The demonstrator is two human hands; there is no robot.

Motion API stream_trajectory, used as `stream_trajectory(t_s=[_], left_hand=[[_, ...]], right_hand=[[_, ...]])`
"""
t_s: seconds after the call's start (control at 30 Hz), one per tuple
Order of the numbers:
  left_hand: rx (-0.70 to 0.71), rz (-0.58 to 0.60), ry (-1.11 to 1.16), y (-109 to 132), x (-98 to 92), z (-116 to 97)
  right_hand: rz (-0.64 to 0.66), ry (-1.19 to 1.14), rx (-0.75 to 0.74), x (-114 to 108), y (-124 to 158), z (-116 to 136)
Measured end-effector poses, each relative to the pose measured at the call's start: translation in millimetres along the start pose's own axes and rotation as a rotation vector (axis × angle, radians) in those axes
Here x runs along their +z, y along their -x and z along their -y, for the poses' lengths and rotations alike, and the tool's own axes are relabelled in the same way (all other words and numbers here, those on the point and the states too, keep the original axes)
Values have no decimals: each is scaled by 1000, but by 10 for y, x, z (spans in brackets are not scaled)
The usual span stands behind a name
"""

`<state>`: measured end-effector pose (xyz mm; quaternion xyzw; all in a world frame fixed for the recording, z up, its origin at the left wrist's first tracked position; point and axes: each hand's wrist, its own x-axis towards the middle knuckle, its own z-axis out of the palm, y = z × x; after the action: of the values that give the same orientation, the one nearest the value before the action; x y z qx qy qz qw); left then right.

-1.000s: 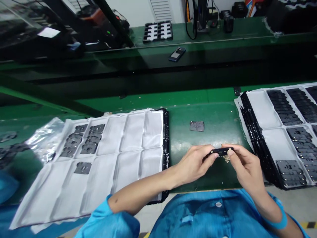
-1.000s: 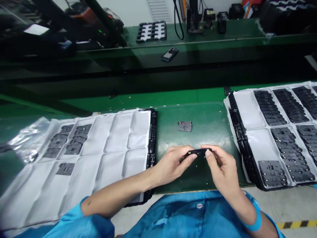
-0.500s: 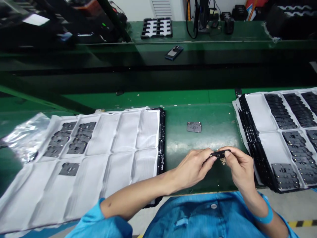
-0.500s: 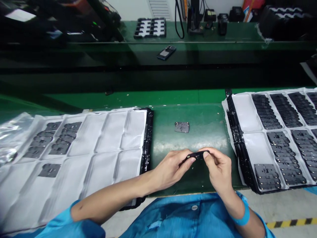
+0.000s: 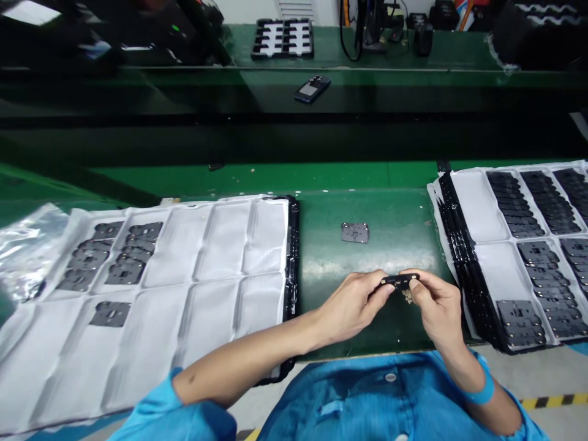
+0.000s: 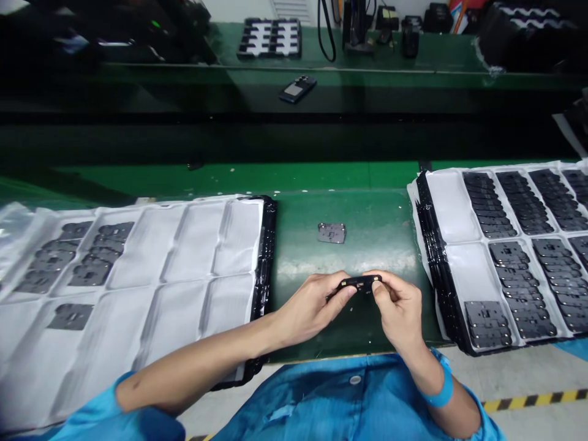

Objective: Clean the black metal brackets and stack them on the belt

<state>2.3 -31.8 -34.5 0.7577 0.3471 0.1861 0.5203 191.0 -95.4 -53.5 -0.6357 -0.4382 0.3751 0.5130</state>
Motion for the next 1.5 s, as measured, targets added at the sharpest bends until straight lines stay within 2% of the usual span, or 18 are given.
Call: stream_trajectory(t_s=[0.27,0.53,0.93,1.13,1.5], left_hand=[[14,3,-43,-31,3,9],[27,3,-57,-34,42,40],[5,7,-55,-38,36,66],[26,11,-68,-54,24,68],[48,6,-97,-63,29,100]], right_hand=[[68,-37,39,-59,-30,-43],[37,-30,24,-37,-53,-100],[69,-29,64,-68,-28,-178],[127,-70,70,-114,-30,-240],[70,-33,91,-51,-26,-274]])
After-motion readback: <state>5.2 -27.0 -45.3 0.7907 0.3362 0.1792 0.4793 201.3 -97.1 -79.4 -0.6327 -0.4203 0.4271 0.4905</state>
